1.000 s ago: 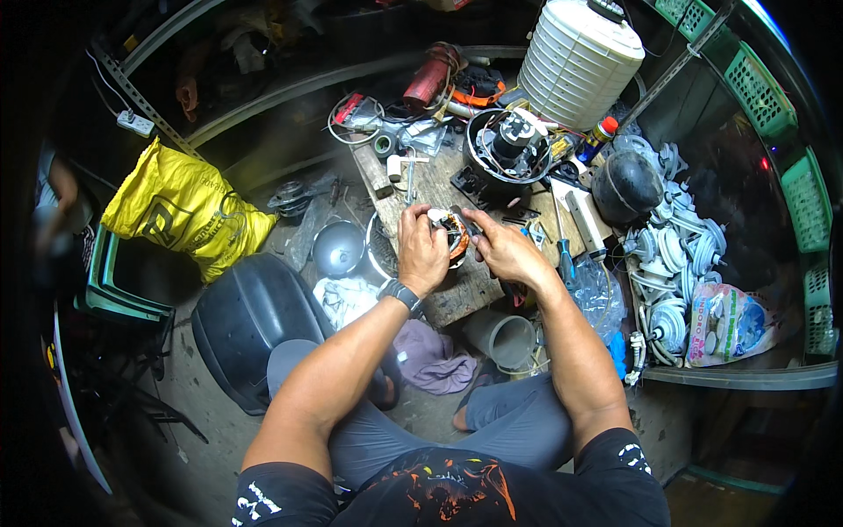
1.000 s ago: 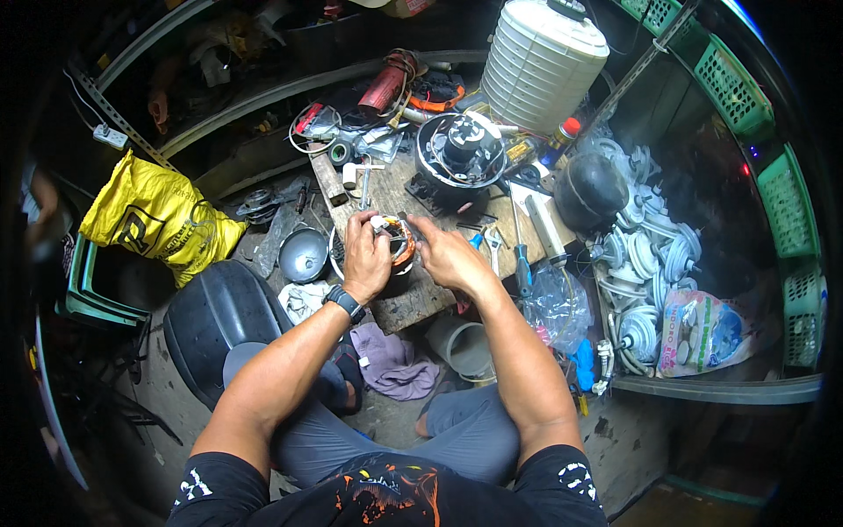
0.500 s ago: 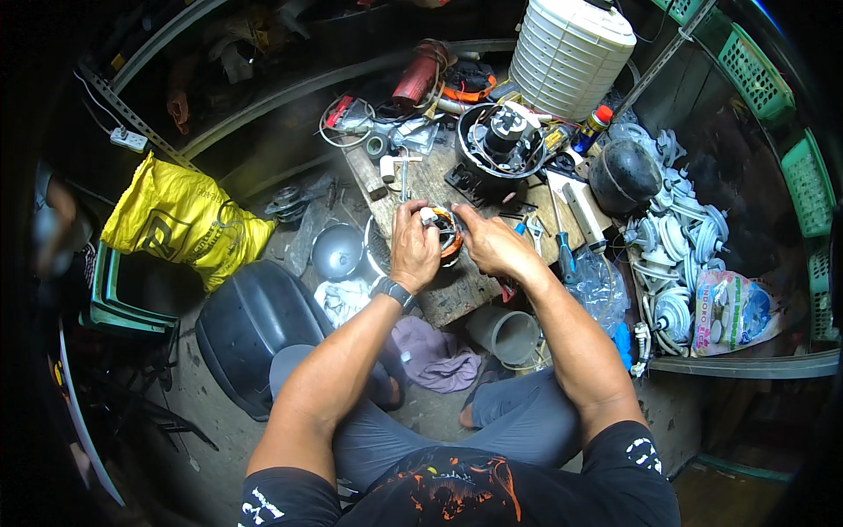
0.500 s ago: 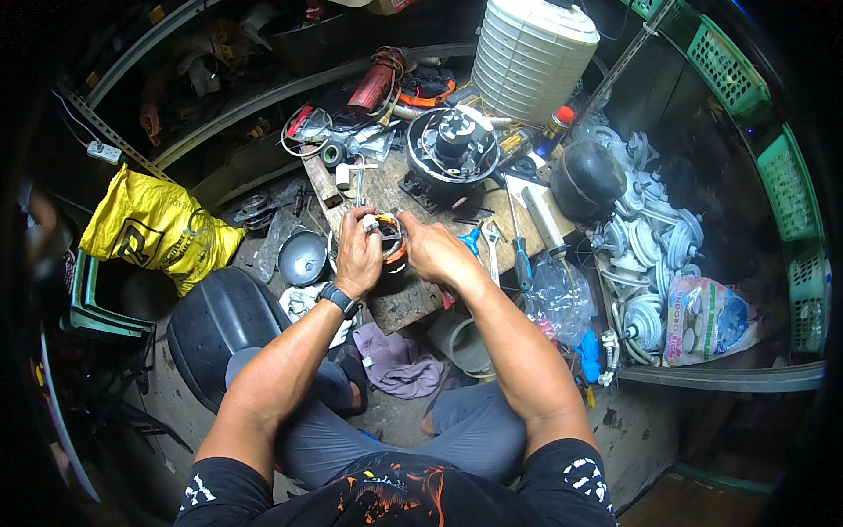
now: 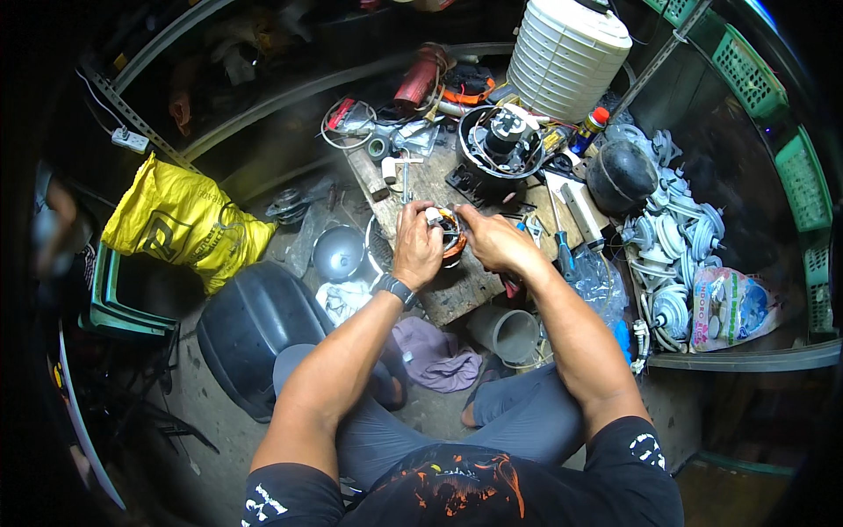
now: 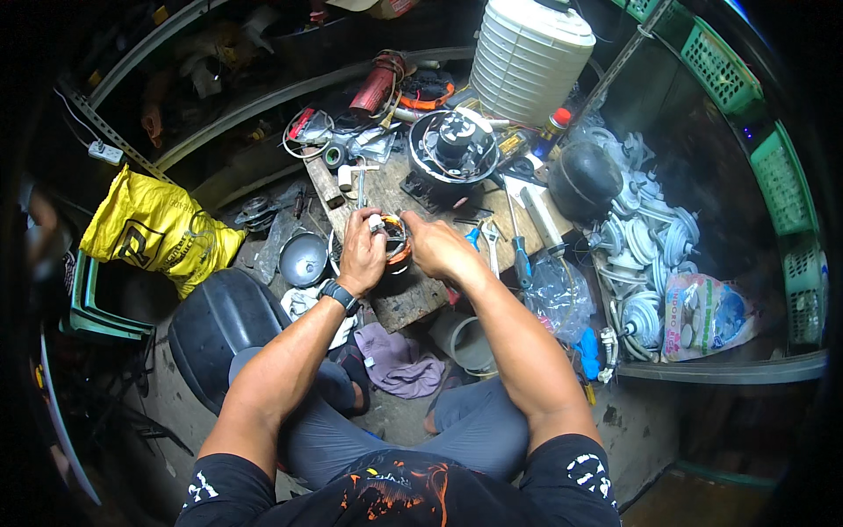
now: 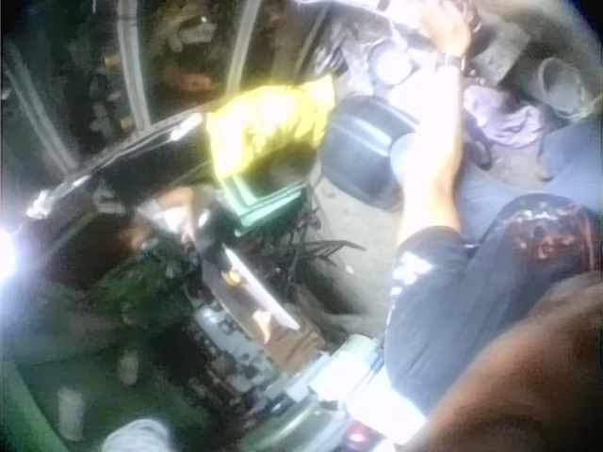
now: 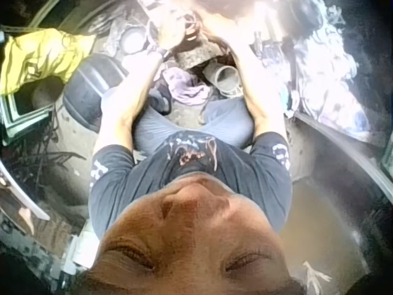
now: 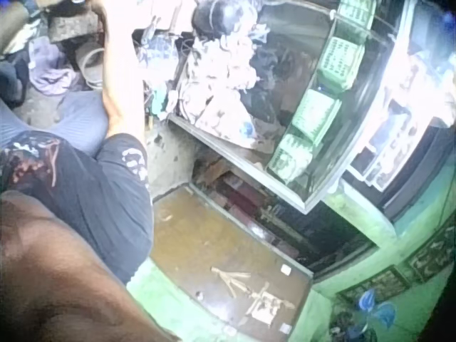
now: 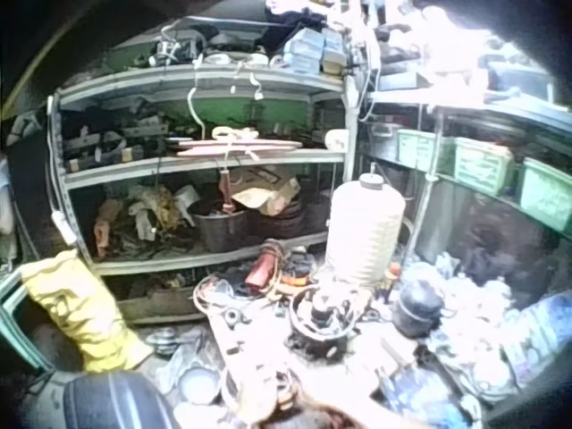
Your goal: The person manipulates the copper wiring inside a compressor stator by hand, then uses shears to cut a plastic tie or wire before continuing to work on the internal components.
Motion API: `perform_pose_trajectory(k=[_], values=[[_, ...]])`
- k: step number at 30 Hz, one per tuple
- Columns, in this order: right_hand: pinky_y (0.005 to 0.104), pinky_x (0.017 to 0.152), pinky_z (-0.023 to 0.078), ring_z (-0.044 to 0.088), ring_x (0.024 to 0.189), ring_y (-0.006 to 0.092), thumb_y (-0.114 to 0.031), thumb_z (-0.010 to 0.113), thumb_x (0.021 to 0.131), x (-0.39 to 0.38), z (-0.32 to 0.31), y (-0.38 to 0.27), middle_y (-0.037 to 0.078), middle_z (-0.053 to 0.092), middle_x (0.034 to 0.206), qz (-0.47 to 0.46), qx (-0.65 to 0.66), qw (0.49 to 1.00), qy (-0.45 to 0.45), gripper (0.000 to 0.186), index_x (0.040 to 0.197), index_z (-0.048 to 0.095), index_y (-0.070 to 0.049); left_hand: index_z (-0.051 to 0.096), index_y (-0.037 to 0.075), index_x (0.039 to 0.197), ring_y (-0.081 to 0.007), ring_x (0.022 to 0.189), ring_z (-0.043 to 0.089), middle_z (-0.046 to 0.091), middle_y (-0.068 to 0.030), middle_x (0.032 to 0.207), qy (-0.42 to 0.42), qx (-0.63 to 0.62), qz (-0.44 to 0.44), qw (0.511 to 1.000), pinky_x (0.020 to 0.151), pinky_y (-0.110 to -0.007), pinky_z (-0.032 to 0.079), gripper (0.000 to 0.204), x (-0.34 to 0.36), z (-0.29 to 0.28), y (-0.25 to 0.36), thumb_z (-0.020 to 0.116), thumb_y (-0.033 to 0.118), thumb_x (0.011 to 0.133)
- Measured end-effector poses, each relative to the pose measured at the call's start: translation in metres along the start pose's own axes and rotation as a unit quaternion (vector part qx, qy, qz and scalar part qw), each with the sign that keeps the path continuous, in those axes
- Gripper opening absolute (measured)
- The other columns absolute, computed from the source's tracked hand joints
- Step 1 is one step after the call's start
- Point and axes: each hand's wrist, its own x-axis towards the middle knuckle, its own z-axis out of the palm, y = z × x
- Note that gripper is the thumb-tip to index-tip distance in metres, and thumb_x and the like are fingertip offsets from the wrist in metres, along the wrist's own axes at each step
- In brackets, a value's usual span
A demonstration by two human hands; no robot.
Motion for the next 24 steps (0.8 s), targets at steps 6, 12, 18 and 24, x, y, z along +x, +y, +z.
perform_pose_trajectory(k=[6,12,18,24], values=[[0.0585,0.088,0.051,0.066,0.103,0.0519,-0.017,0.055,0.101,-0.007,-0.003,-0.008,0.033,0.069,0.106,0.045,0.002,0.998,-0.047,0.047,0.145,0.043,-0.008,0.06,-0.004,0.105,-0.0395,0.117,0.053,0.057,-0.0207,0.123,-0.007,0.012,-0.001,1.0,0.107,-0.047,0.042,0.021,0.001,-0.003,-0.003,0.054,0.007,0.088],[0.0582,0.092,0.051,0.065,0.105,0.0529,-0.015,0.051,0.101,-0.014,-0.013,-0.005,0.036,0.067,0.11,0.091,0.052,0.994,0.015,0.046,0.146,0.044,-0.008,0.065,-0.004,0.108,-0.038,0.125,0.052,0.056,-0.0222,0.128,-0.044,-0.028,-0.042,0.998,0.112,-0.046,0.038,0.034,0.002,-0.008,-0.014,0.065,0.024,0.089],[0.0534,0.103,0.048,0.06,0.125,0.0457,-0.014,0.057,0.102,-0.046,0.021,0.036,0.03,0.06,0.138,-0.021,0.106,0.988,0.112,0.066,0.161,0.027,-0.016,0.078,0.003,0.105,-0.039,0.133,0.046,0.055,-0.02,0.141,-0.151,0.171,-0.076,0.971,0.115,-0.054,0.031,0.049,0.012,-0.007,0.031,0.066,0.048,0.092],[0.0425,0.1,0.05,0.065,0.114,0.0351,-0.02,0.074,0.093,-0.024,0.056,0.035,0.018,0.067,0.118,0.058,0.21,0.966,0.136,0.045,0.136,0.065,-0.013,0.076,0.003,0.112,-0.0341,0.134,0.047,0.057,-0.0111,0.138,-0.189,0.135,-0.155,0.96,0.112,-0.05,0.036,0.041,0.027,-0.003,0.02,0.065,0.035,0.09]])
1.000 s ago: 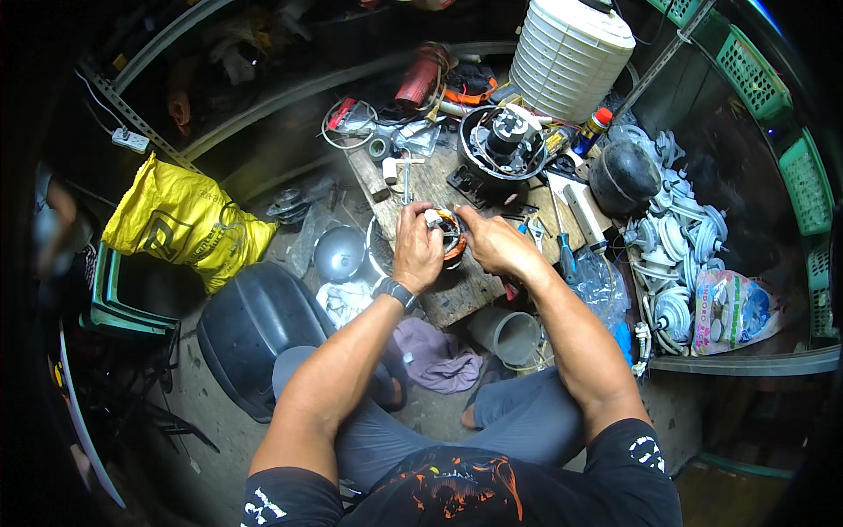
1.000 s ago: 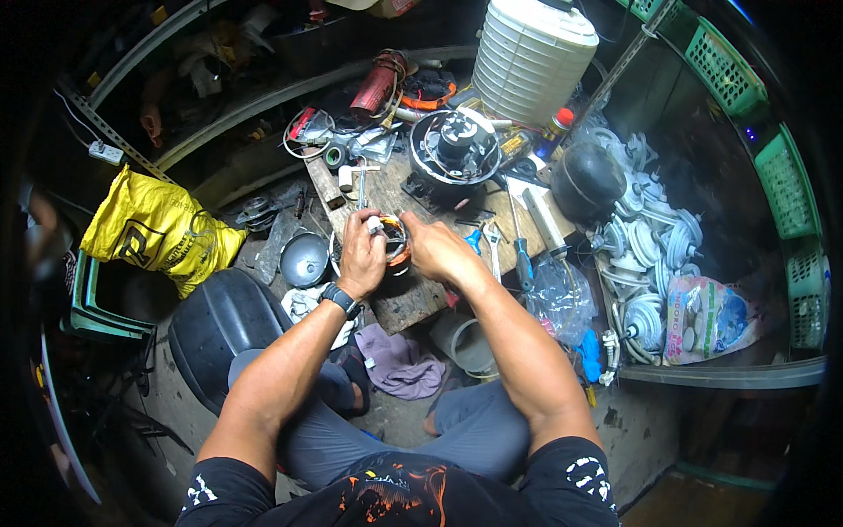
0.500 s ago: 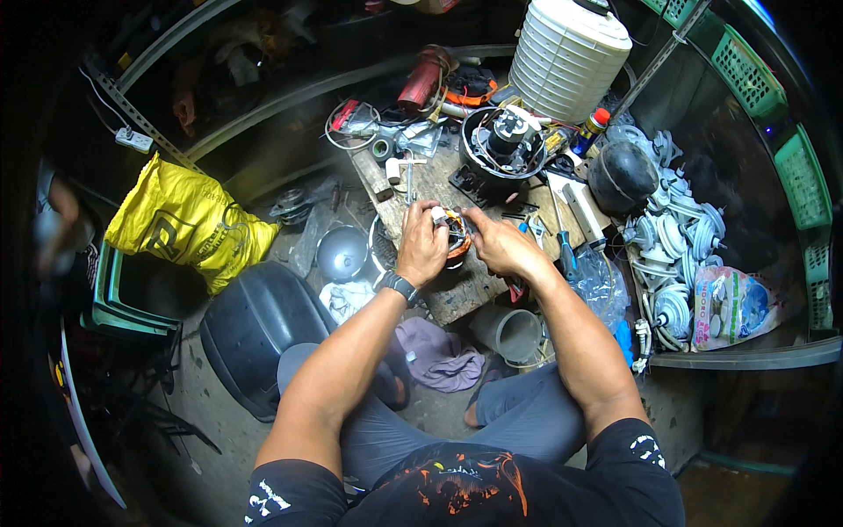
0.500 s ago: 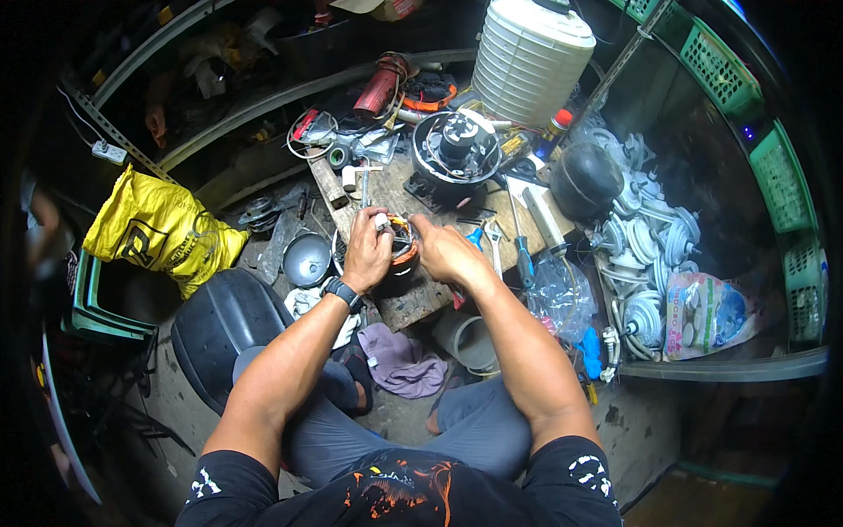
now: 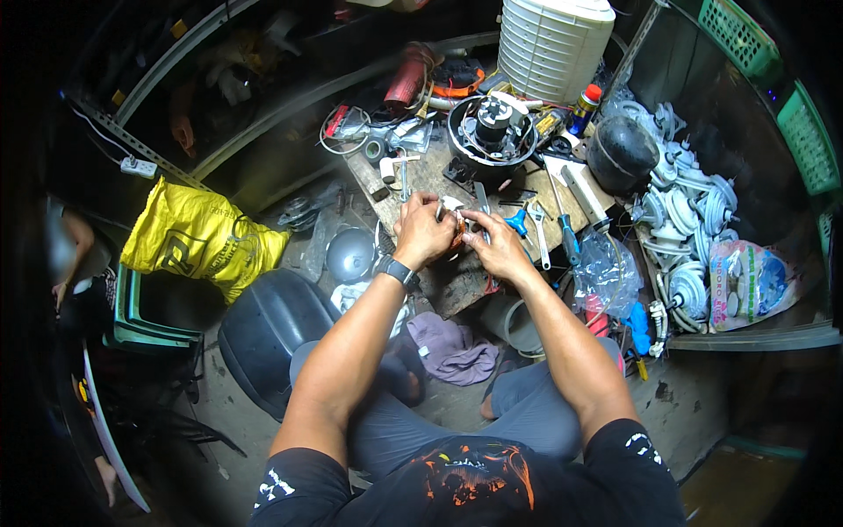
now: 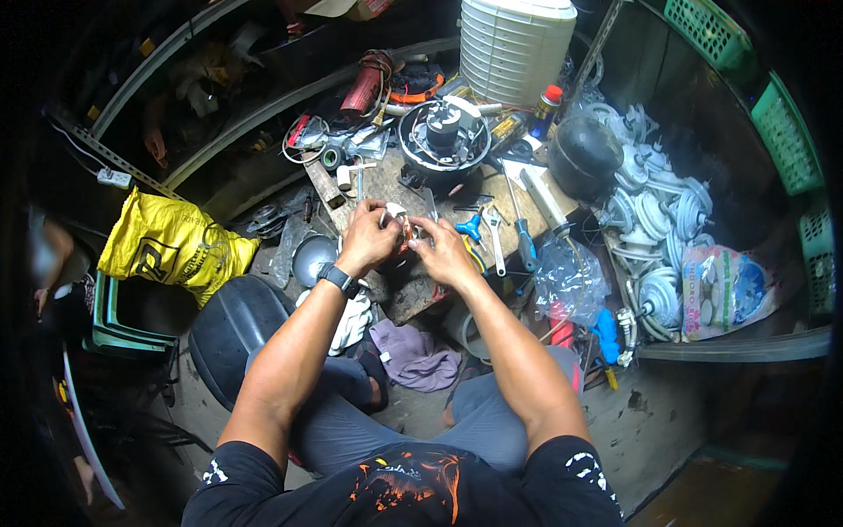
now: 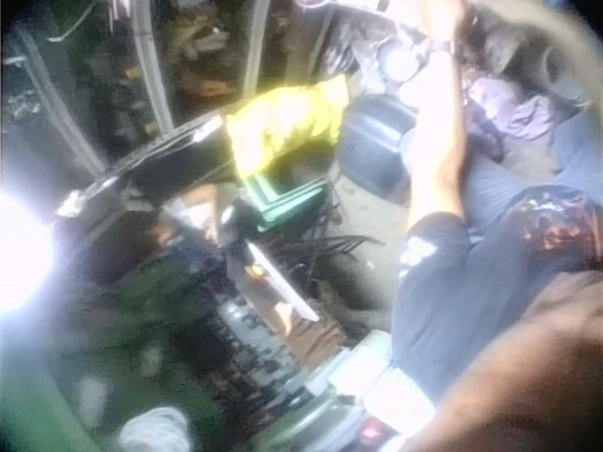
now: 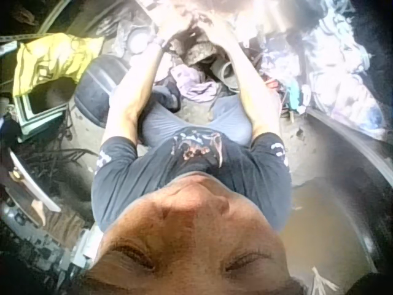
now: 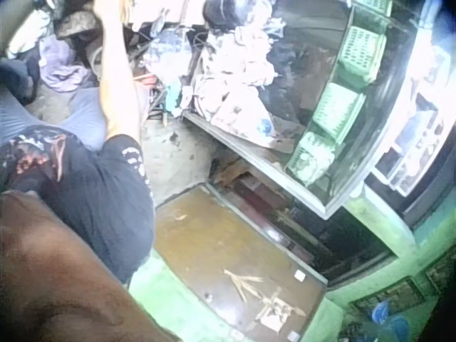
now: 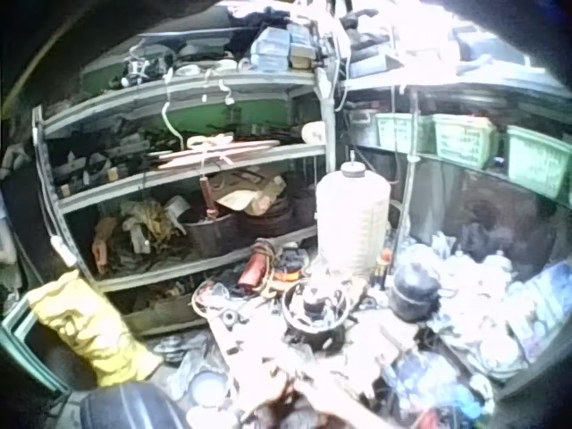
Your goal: The person manipulates the copper wiring inside a compressor stator by hand, then uses shears to cut a plastic tie or wire before continuing to work on the internal components.
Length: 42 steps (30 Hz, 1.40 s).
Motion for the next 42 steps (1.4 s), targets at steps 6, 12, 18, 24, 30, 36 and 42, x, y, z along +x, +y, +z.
perform_pose_trajectory(k=[6,12,18,24,30,36,42], values=[[0.0403,0.09,0.051,0.066,0.099,0.0307,-0.019,0.076,0.092,0.013,0.004,0.022,0.014,0.067,0.1,-0.046,0.018,0.998,0.04,0.021,0.108,0.072,-0.006,0.073,-0.002,0.106,-0.0342,0.125,0.055,0.057,-0.0171,0.132,0.073,-0.141,-0.023,0.987,0.108,-0.044,0.043,0.029,0.009,0.008,-0.022,0.067,0.018,0.087],[0.0466,0.087,0.051,0.065,0.099,0.039,-0.016,0.075,0.091,0.007,-0.001,0.015,0.019,0.06,0.103,-0.084,-0.002,0.997,0.003,0.022,0.111,0.071,-0.008,0.068,-0.002,0.096,-0.0328,0.11,0.063,0.062,-0.0189,0.116,0.149,0.009,0.14,0.979,0.093,-0.038,0.053,0.029,0.003,-0.036,-0.001,0.08,0.023,0.088],[0.0505,0.084,0.054,0.064,0.097,0.0448,-0.012,0.069,0.094,0.008,0.003,0.035,0.023,0.055,0.109,-0.149,-0.042,0.984,0.085,0.017,0.108,0.065,-0.002,0.063,0.002,0.13,-0.0314,0.126,0.058,0.06,-0.016,0.129,-0.152,-0.045,0.079,0.984,0.11,-0.04,0.045,0.074,0.0,-0.091,0.0,0.091,0.044,0.076],[0.0537,0.076,0.055,0.066,0.091,0.0453,-0.009,0.063,0.096,0.0,-0.01,0.018,0.021,0.052,0.109,-0.146,-0.087,0.977,0.13,0.015,0.109,0.057,-0.003,0.079,0.009,0.107,-0.042,0.139,0.043,0.05,-0.022,0.148,-0.071,0.082,0.08,0.991,0.118,-0.05,0.036,0.032,-0.02,-0.035,0.003,0.081,0.033,0.087],[0.0497,0.092,0.052,0.064,0.109,0.0449,-0.011,0.066,0.096,0.0,-0.003,0.015,0.024,0.058,0.115,-0.103,-0.006,0.994,0.047,0.031,0.125,0.064,-0.002,0.076,0.004,0.091,-0.0398,0.134,0.047,0.052,-0.02,0.144,-0.008,0.04,0.09,0.995,0.115,-0.048,0.038,0.019,-0.023,-0.013,0.014,0.079,0.022,0.087],[0.0485,0.096,0.049,0.061,0.111,0.045,-0.017,0.064,0.097,0.007,-0.002,0.016,0.026,0.059,0.115,-0.078,0.022,0.996,0.028,0.032,0.124,0.066,0.0,0.073,0.003,0.09,-0.0316,0.133,0.049,0.054,-0.0166,0.138,-0.001,-0.08,0.055,0.995,0.113,-0.042,0.04,0.016,-0.006,-0.019,-0.017,0.08,0.018,0.088],[0.0492,0.096,0.048,0.061,0.11,0.0453,-0.022,0.063,0.098,0.008,-0.004,0.018,0.027,0.059,0.115,-0.056,0.004,0.998,0.03,0.033,0.123,0.066,0.0,0.068,0.005,0.104,-0.0097,0.079,0.059,0.066,0.0019,0.089,0.126,-0.362,-0.047,0.922,0.074,-0.026,0.05,0.015,0.022,-0.085,-0.053,0.071,0.017,0.098]])
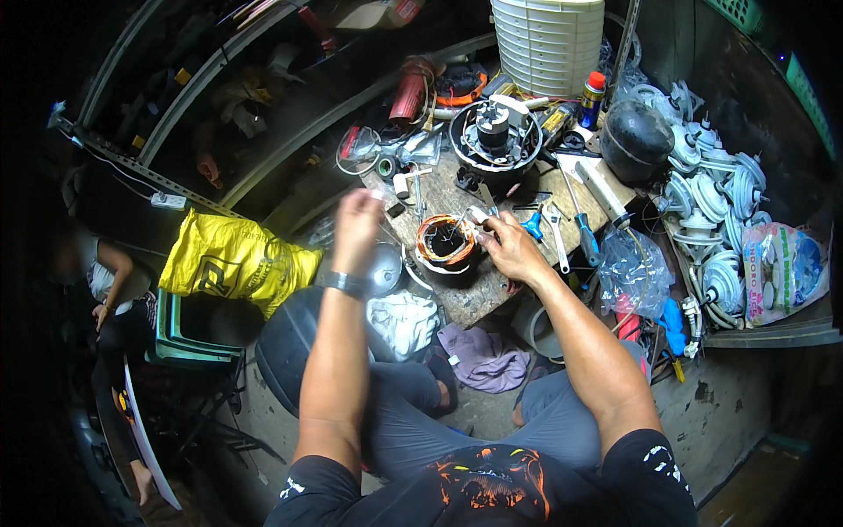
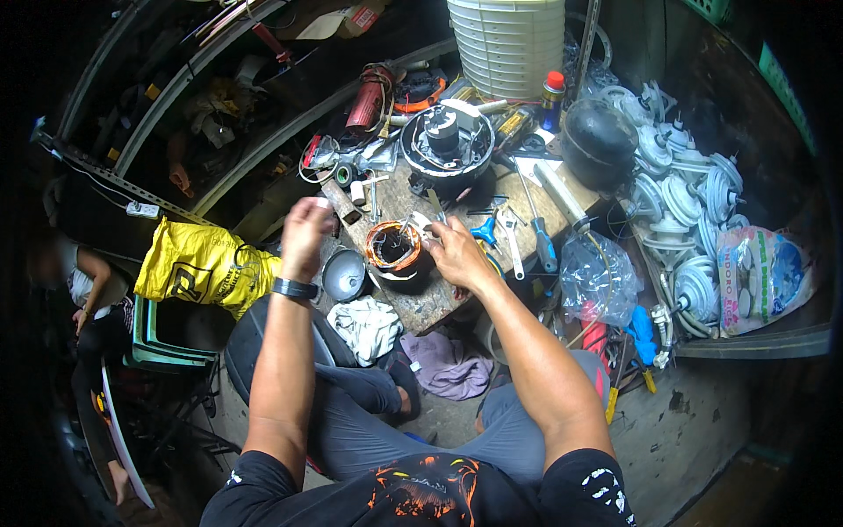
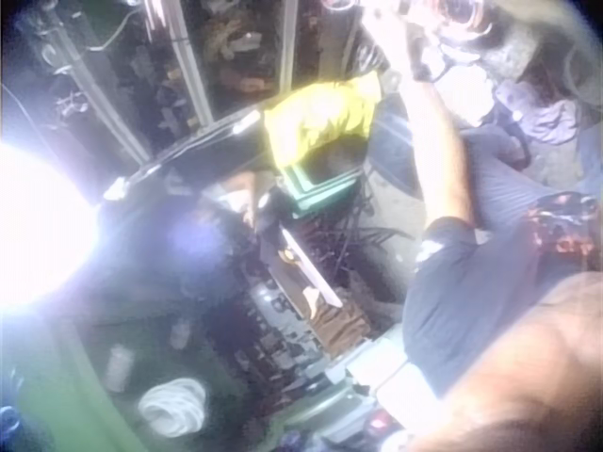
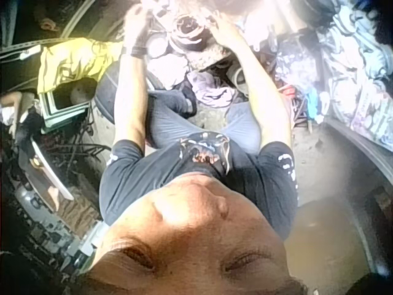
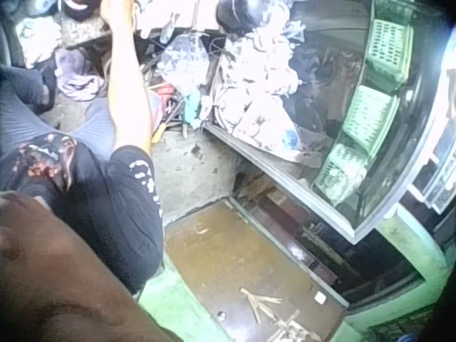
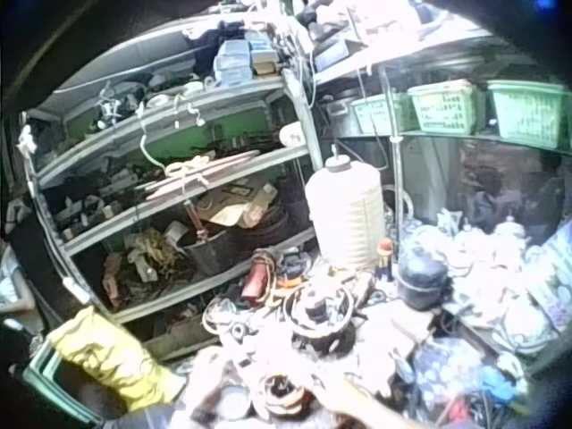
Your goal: The person manipulates the copper wiring inside a compressor stator by hand, then uses shears to cut a plastic tie or wire before continuing to work on the internal components.
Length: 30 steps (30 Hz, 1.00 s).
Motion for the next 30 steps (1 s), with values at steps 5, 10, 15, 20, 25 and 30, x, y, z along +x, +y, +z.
perform_pose_trajectory(k=[5,10,15,20,25,30], values=[[0.0486,0.098,0.047,0.06,0.111,0.0449,-0.024,0.062,0.1,0.014,0.007,0.012,0.026,0.059,0.114,0.015,0.013,1.0,-0.013,0.037,0.129,0.066,-0.002,0.071,-0.003,0.11,-0.0379,0.103,0.067,0.067,-0.0257,0.114,0.089,0.554,0.101,0.822,0.092,-0.046,0.053,0.052,0.002,-0.047,0.013,0.073,0.047,0.095],[0.0435,0.091,0.05,0.064,0.107,0.0349,-0.026,0.065,0.1,0.046,0.008,0.027,0.018,0.064,0.11,0.052,0.035,0.996,-0.06,0.03,0.122,0.072,-0.006,0.07,0.0,0.107,-0.0391,0.117,0.058,0.061,-0.0208,0.124,-0.032,0.503,0.176,0.846,0.102,-0.048,0.048,0.033,-0.038,0.043,0.014,0.074,0.03,0.092],[0.0456,0.079,0.051,0.064,0.093,0.0374,-0.024,0.072,0.095,0.056,0.018,0.022,0.017,0.066,0.089,0.065,0.138,0.986,-0.063,0.023,0.103,0.074,-0.003,0.063,-0.002,0.126,-0.0488,0.14,0.039,0.037,-0.0281,0.153,-0.121,0.531,0.108,0.832,0.112,-0.057,0.041,0.08,-0.094,0.094,0.016,0.086,0.055,0.075],[0.0485,0.086,0.049,0.062,0.097,0.0424,-0.021,0.068,0.096,0.047,0.014,0.037,0.024,0.06,0.099,-0.099,-0.017,0.995,0.006,0.027,0.108,0.065,0.002,0.066,-0.001,0.116,-0.0456,0.134,0.041,0.043,-0.0244,0.147,-0.126,0.497,0.227,0.828,0.109,-0.055,0.041,0.066,-0.077,0.095,-0.015,0.088,0.041,0.07],[0.0506,0.09,0.048,0.06,0.101,0.0443,-0.026,0.058,0.102,0.021,-0.033,0.015,0.026,0.057,0.103,-0.08,-0.075,0.979,-0.173,0.028,0.105,0.061,0.002,0.071,0.007,0.113,-0.0416,0.144,0.035,0.042,-0.0149,0.155,-0.325,0.443,0.292,0.783,0.119,-0.06,0.027,0.059,-0.041,0.04,-0.002,0.091,0.034,0.064],[0.049,0.088,0.05,0.061,0.099,0.0415,-0.024,0.062,0.1,0.006,-0.103,0.009,0.023,0.06,0.103,-0.05,-0.182,0.97,-0.154,0.024,0.102,0.064,-0.001,0.072,0.016,0.127,-0.0417,0.153,0.027,0.024,-0.0176,0.168,-0.384,0.498,0.124,0.768,0.124,-0.053,0.028,0.056,-0.023,0.009,0.016,0.088,0.026,0.074]])
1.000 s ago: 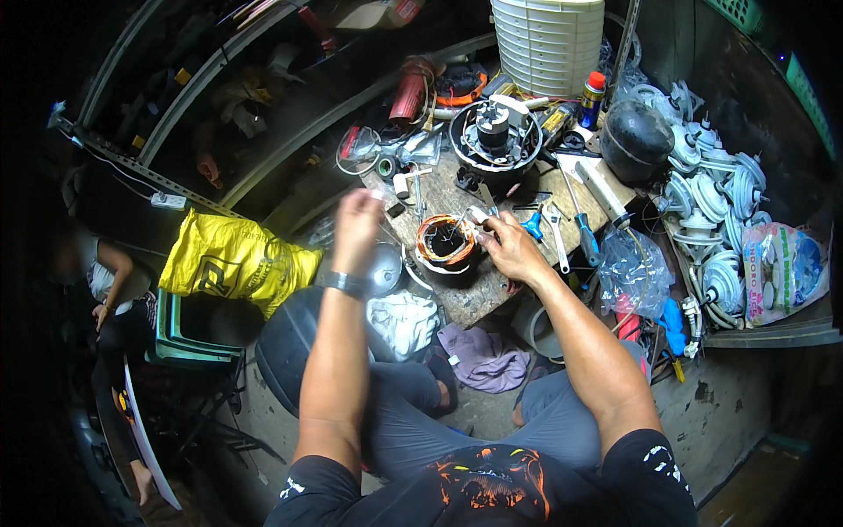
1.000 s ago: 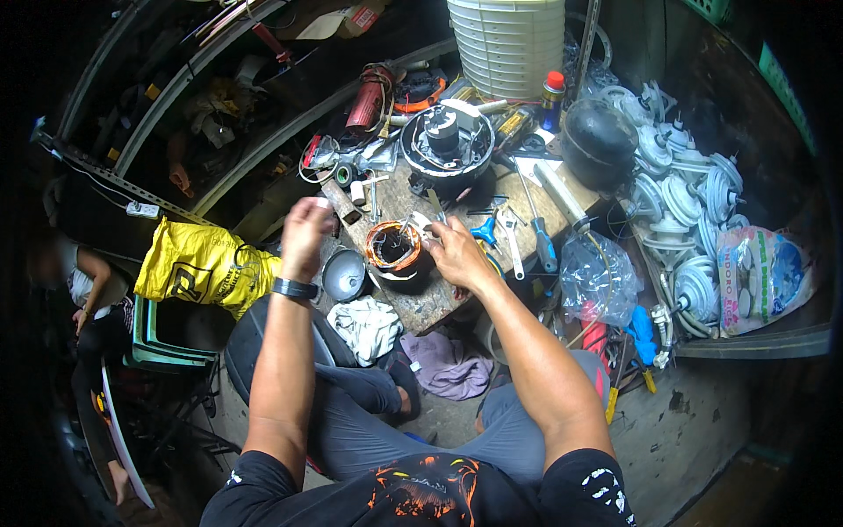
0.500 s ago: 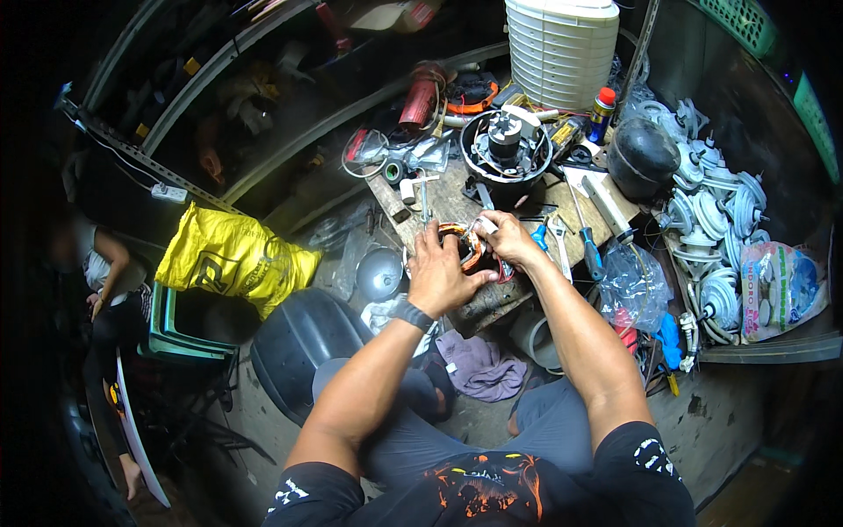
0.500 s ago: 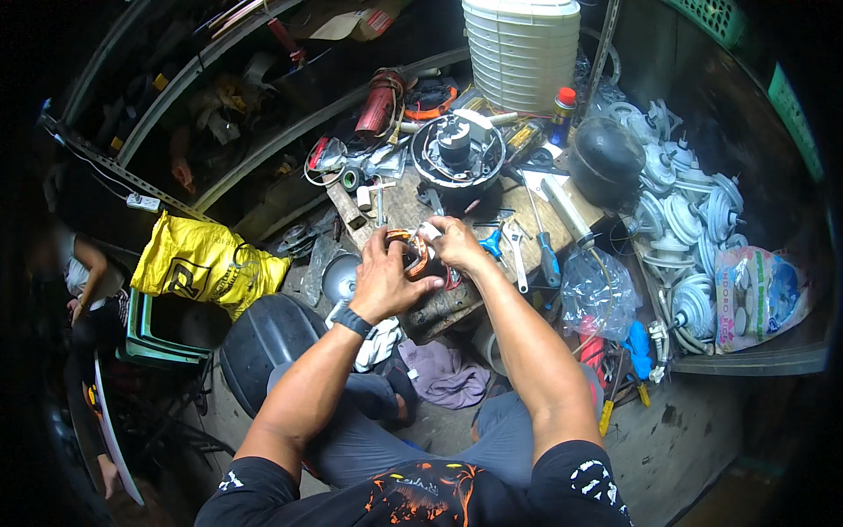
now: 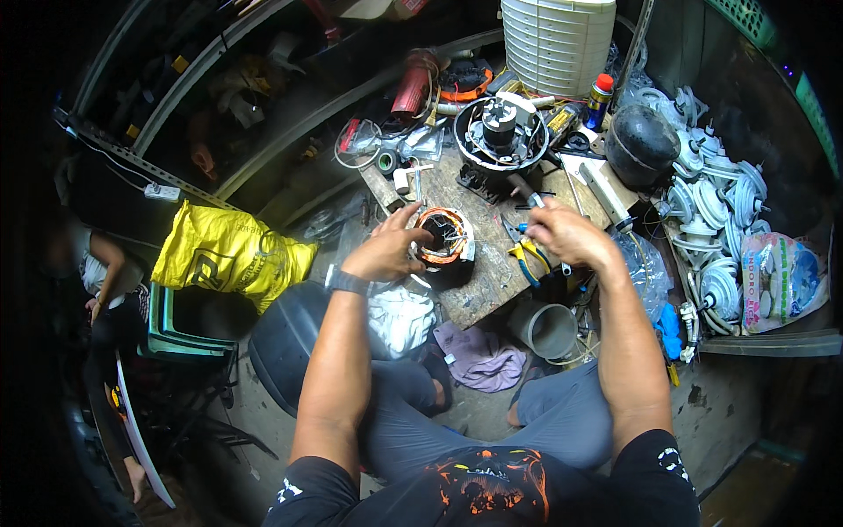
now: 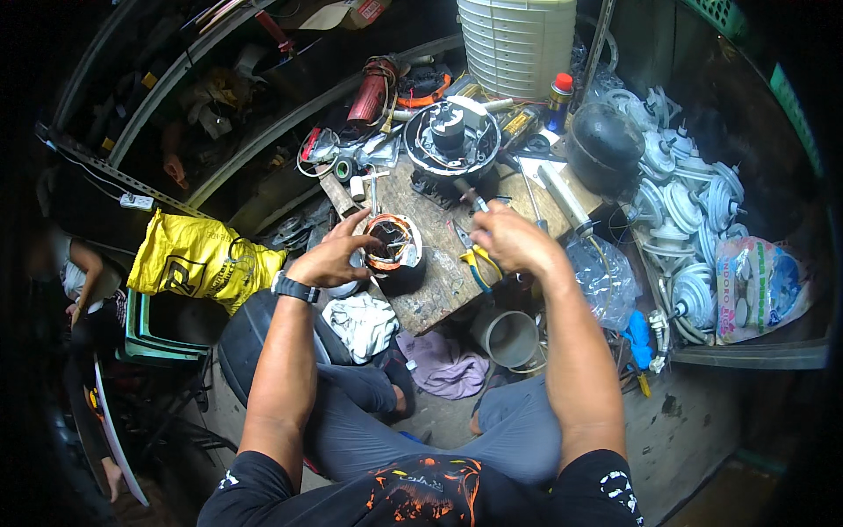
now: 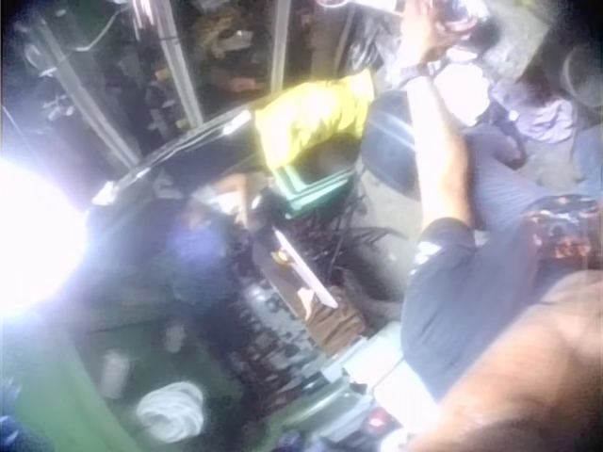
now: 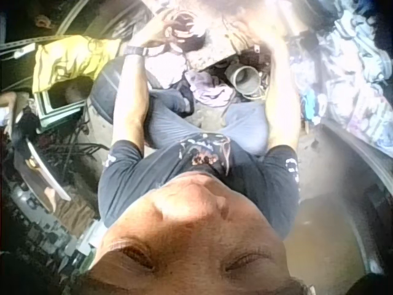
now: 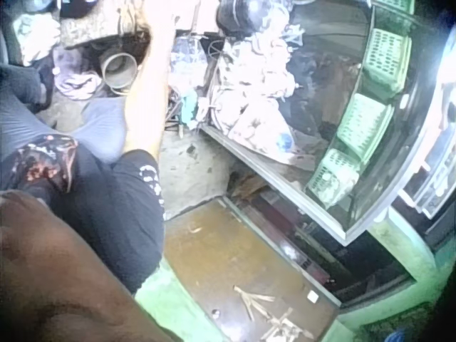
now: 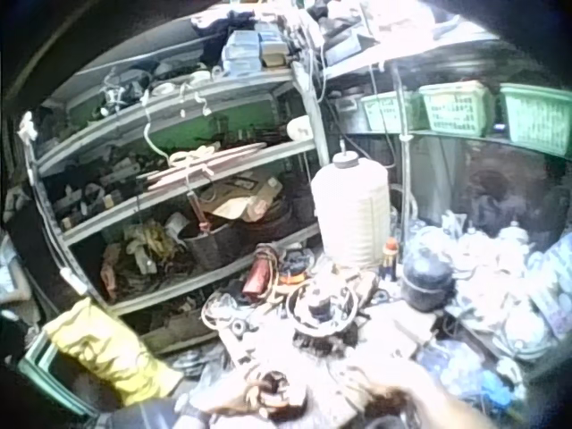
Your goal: The person manipulates the copper wiring inside a compressor stator by hand, then uses shears to cut a plastic tie or wire before continuing to work on the internal components.
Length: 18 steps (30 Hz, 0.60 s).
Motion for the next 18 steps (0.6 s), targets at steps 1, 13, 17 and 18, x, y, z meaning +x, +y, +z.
perform_pose_trajectory(k=[1,13,17,18], values=[[0.0492,0.088,0.05,0.061,0.1,0.0414,-0.024,0.063,0.1,-0.004,-0.014,-0.007,0.023,0.06,0.104,0.008,-0.009,1.0,0.023,0.023,0.102,0.065,-0.001,0.073,0.012,0.124,-0.0416,0.147,0.038,0.034,-0.0218,0.162,0.046,-0.044,0.032,0.997,0.12,-0.046,0.036,0.041,-0.004,0.001,-0.013,0.081,0.024,0.085],[0.0528,0.071,0.055,0.067,0.084,0.0421,-0.018,0.065,0.099,-0.015,-0.058,-0.049,0.019,0.056,0.102,0.098,-0.129,0.866,0.472,0.013,0.102,0.063,-0.006,0.076,0.003,0.089,-0.0367,0.13,0.053,0.057,-0.0215,0.137,0.206,-0.148,-0.087,0.963,0.109,-0.046,0.044,0.029,0.046,0.044,0.03,0.078,0.032,0.092],[0.0497,0.076,0.05,0.063,0.088,0.0406,-0.021,0.064,0.102,-0.01,-0.068,-0.039,0.019,0.058,0.099,0.062,-0.118,0.814,0.566,0.015,0.102,0.066,-0.006,0.071,-0.001,0.095,-0.0373,0.123,0.058,0.059,-0.0221,0.131,0.34,-0.172,-0.099,0.919,0.106,-0.045,0.046,0.029,0.039,0.027,-0.002,0.074,0.028,0.094],[0.048,0.076,0.05,0.063,0.086,0.0377,-0.023,0.063,0.103,-0.009,-0.069,-0.032,0.018,0.059,0.096,0.062,-0.136,0.791,0.594,0.018,0.103,0.067,-0.006,0.07,0.0,0.095,-0.0372,0.111,0.061,0.062,-0.0208,0.119,0.43,-0.151,-0.109,0.884,0.1,-0.045,0.049,0.027,0.034,0.02,-0.026,0.073,0.027,0.095]])
